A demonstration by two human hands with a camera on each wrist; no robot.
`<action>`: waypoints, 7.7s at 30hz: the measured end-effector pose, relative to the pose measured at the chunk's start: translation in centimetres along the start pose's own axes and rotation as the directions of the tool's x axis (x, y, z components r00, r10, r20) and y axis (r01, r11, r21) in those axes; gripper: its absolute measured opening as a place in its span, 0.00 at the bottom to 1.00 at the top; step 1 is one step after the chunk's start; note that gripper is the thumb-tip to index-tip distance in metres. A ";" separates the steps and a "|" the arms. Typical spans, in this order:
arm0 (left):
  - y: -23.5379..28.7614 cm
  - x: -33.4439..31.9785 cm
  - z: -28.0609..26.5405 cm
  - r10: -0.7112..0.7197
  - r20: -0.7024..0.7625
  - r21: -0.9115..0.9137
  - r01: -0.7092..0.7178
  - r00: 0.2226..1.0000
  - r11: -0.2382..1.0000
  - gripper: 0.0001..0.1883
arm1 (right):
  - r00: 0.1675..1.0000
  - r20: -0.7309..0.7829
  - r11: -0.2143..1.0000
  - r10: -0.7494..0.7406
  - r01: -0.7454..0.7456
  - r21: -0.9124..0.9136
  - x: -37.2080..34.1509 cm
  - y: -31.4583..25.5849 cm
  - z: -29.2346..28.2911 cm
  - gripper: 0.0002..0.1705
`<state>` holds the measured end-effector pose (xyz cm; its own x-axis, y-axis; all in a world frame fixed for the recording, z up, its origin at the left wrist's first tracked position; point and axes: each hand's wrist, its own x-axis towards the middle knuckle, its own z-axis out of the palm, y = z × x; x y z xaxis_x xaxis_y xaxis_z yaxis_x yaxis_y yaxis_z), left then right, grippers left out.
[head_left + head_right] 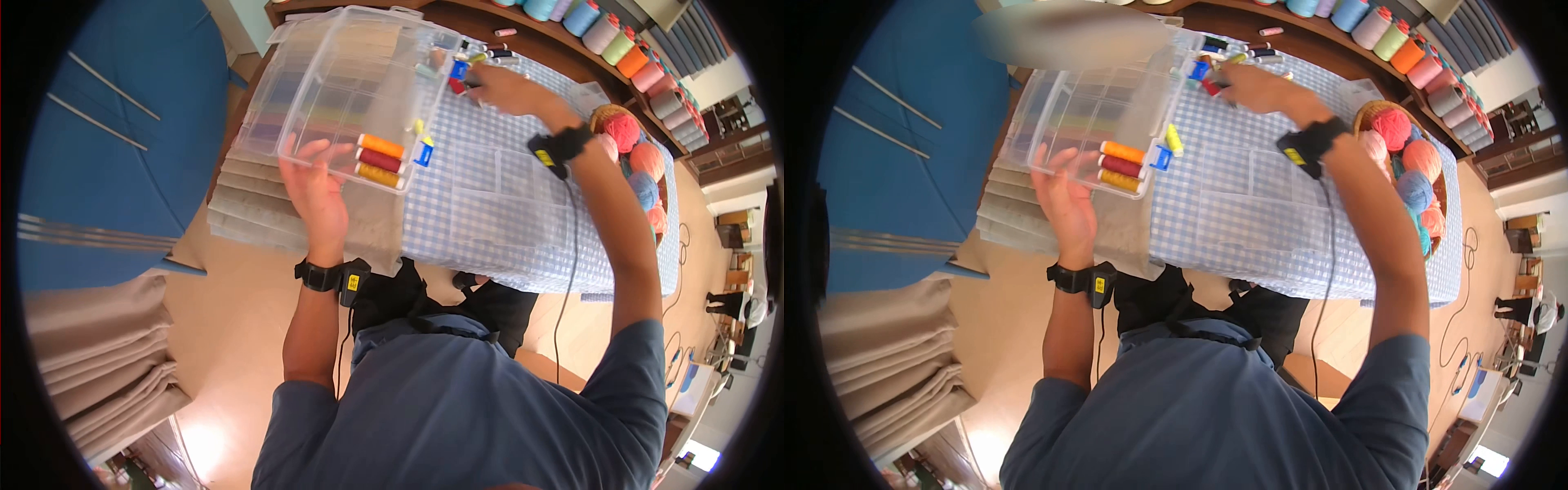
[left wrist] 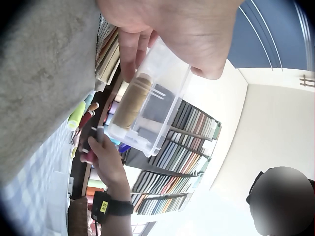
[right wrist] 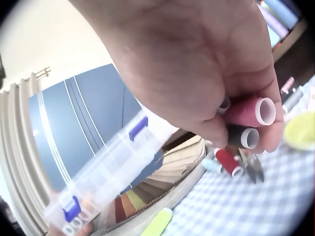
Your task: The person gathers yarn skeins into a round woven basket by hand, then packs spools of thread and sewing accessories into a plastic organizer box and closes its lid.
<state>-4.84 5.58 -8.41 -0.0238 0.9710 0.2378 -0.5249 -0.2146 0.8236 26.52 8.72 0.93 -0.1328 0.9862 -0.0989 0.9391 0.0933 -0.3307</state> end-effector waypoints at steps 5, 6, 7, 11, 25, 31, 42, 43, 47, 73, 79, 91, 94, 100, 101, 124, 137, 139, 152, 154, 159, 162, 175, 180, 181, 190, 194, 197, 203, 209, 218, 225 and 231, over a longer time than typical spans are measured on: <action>0.3 0.0 0.1 -0.002 0.113 0.033 -0.001 0.994 0.999 0.28 | 0.979 -0.086 0.962 0.183 -0.161 0.223 -3.8 -1.9 -5.3 0.22; 0.2 -0.1 0.2 -0.004 0.112 0.032 0.000 0.994 0.999 0.28 | 0.991 -0.113 0.954 0.071 -0.035 0.299 -4.2 -3.2 -6.1 0.22; 0.1 -0.1 0.2 -0.006 0.131 0.048 0.000 0.991 0.999 0.29 | 0.988 -0.149 0.924 -0.036 0.090 0.371 -4.6 -4.2 -6.2 0.22; -0.5 0.0 -0.2 -0.022 0.213 0.073 0.006 0.977 0.997 0.19 | 0.932 -0.216 0.915 -0.289 0.336 0.223 -3.7 -8.7 -1.7 0.21; -0.1 -0.1 0.4 -0.060 0.223 0.052 0.049 0.973 0.997 0.16 | 0.966 0.149 0.975 -0.210 0.196 0.100 -2.3 -8.8 0.8 0.18; -0.1 -0.2 0.6 -0.054 0.230 0.058 0.042 0.972 0.997 0.15 | 0.906 0.305 0.955 -0.294 0.269 0.124 -2.9 -8.7 0.8 0.17; -0.2 0.0 0.3 -0.060 0.216 0.039 0.052 0.975 0.998 0.15 | 0.912 0.131 0.921 -0.389 0.391 0.011 -3.8 -9.3 0.2 0.18; -0.3 0.0 0.2 -0.056 0.217 0.057 0.045 0.974 0.997 0.15 | 0.914 0.131 0.922 -0.385 0.387 0.011 -3.9 -9.4 0.1 0.18; 0.2 -0.3 1.0 -0.055 0.217 0.024 0.051 0.975 0.998 0.16 | 0.892 0.266 0.931 -0.366 0.353 0.095 -3.7 -9.8 0.4 0.16; -0.3 0.0 0.5 -0.088 0.209 0.093 0.069 0.974 0.993 0.13 | 0.930 0.101 0.934 -0.354 0.358 -0.023 -2.1 -9.2 2.7 0.18; 0.0 -0.1 0.6 -0.080 0.176 0.067 0.070 0.981 0.995 0.16 | 0.838 -0.147 0.851 -0.525 0.516 -0.101 -2.1 -8.2 2.1 0.14; 0.1 -0.1 0.3 0.031 0.002 -0.069 -0.031 1.000 0.997 0.26 | 0.949 -0.301 0.995 0.091 -0.074 0.068 2.3 1.0 0.8 0.24; 0.2 -0.1 0.4 0.020 -0.012 -0.010 -0.020 1.000 1.000 0.26 | 0.955 -0.294 0.996 0.028 -0.053 -0.076 4.1 0.7 2.2 0.29; 0.4 -0.2 0.7 0.010 -0.043 0.041 -0.008 0.999 0.999 0.26 | 0.988 -0.139 0.943 0.071 -0.112 -0.313 7.3 0.2 3.8 0.28; 0.4 -0.3 0.7 0.003 -0.043 0.040 -0.001 0.999 0.999 0.26 | 0.984 -0.178 0.945 0.004 -0.062 -0.322 7.4 0.4 4.4 0.26; 0.3 -0.3 0.6 -0.025 0.027 0.018 0.025 0.999 1.000 0.28 | 0.947 -0.275 0.983 0.163 -0.131 0.132 2.9 3.3 -3.0 0.30; 0.2 -0.2 0.5 -0.047 0.141 0.072 0.037 0.989 0.997 0.30 | 0.990 0.125 0.993 -0.058 0.070 -0.095 -0.7 -8.1 -3.8 0.26; 0.4 -0.3 0.8 -0.053 0.138 0.068 0.044 0.989 0.997 0.30 | 0.990 0.139 0.994 -0.028 0.043 -0.104 -0.5 -9.2 -4.2 0.26; -0.2 0.0 0.1 -0.052 0.160 0.052 0.044 0.986 0.998 0.29 | 0.861 0.010 0.848 -0.508 0.503 -0.167 0.8 -6.7 -0.7 0.23; -0.1 -0.1 0.2 -0.051 0.159 0.048 0.044 0.986 0.998 0.29 | 0.876 0.035 0.864 -0.481 0.481 -0.147 0.6 -6.8 -0.6 0.20; 0.1 -0.1 0.6 -0.053 0.158 0.039 0.047 0.986 0.998 0.29 | 0.950 0.128 0.943 -0.284 0.301 -0.142 0.4 -7.3 -0.6 0.13; 0.1 -0.1 0.5 -0.068 0.160 0.062 0.059 0.985 0.996 0.29 | 0.907 -0.024 0.905 -0.420 0.418 -0.075 0.8 -6.2 -0.6 0.11; -0.2 -0.2 0.3 0.055 -0.004 -0.064 -0.055 0.998 0.996 0.28 | 0.961 -0.139 0.955 -0.237 0.204 -0.217 0.1 0.6 4.2 0.19; -0.1 -0.2 0.2 0.057 0.001 -0.053 -0.057 0.998 0.997 0.27 | 0.971 0.240 0.989 0.000 -0.037 0.146 1.3 -3.9 4.0 0.25; -0.1 -0.2 0.2 0.057 0.000 -0.054 -0.057 0.998 0.997 0.27 | 0.971 0.240 0.988 -0.001 -0.035 0.147 1.0 -4.8 4.2 0.25; -0.2 -0.2 0.3 0.059 -0.003 -0.038 -0.059 0.998 0.998 0.29 | 0.991 0.081 0.994 -0.109 0.111 -0.020 0.4 -4.5 4.9 0.27; 0.2 -0.3 0.5 0.023 0.014 -0.048 -0.022 1.000 0.999 0.28 | 1.000 -0.003 1.000 -0.006 0.006 0.004 0.1 -1.4 2.3 0.25; 0.3 -0.2 0.6 -0.016 0.047 -0.041 0.018 0.999 0.999 0.27 | 0.989 -0.143 0.999 0.047 -0.043 0.031 -0.1 0.0 -2.1 0.23; 0.1 -0.2 0.8 -0.022 0.087 -0.038 0.026 0.996 0.999 0.29 | 0.902 -0.325 0.959 -0.285 0.264 -0.107 -1.0 -4.3 -5.9 0.18; 0.0 -0.2 0.5 -0.073 0.161 0.064 0.064 0.984 0.996 0.30 | 0.885 -0.321 0.942 -0.337 0.312 -0.127 0.9 -5.8 -2.7 0.18; 0.0 -0.2 0.6 -0.042 0.203 0.041 0.034 0.978 0.999 0.28 | 0.988 -0.016 0.952 -0.154 0.144 -0.268 0.6 -5.6 -1.2 0.21; 0.2 -0.3 1.0 -0.066 0.154 0.089 0.053 0.986 0.995 0.28 | 0.943 -0.205 0.940 -0.263 0.204 -0.273 0.6 -5.5 -3.1 0.17; 0.2 -0.3 0.8 -0.009 0.056 0.098 0.004 0.998 0.995 0.27 | 0.927 -0.337 0.984 -0.162 0.129 -0.119 4.5 1.9 -4.9 0.15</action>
<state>-4.21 5.15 -7.89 0.0289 0.9655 0.2588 -0.4387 -0.2204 0.8712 29.31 14.05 4.48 -0.1687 0.9455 0.2784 0.9453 0.2352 -0.2261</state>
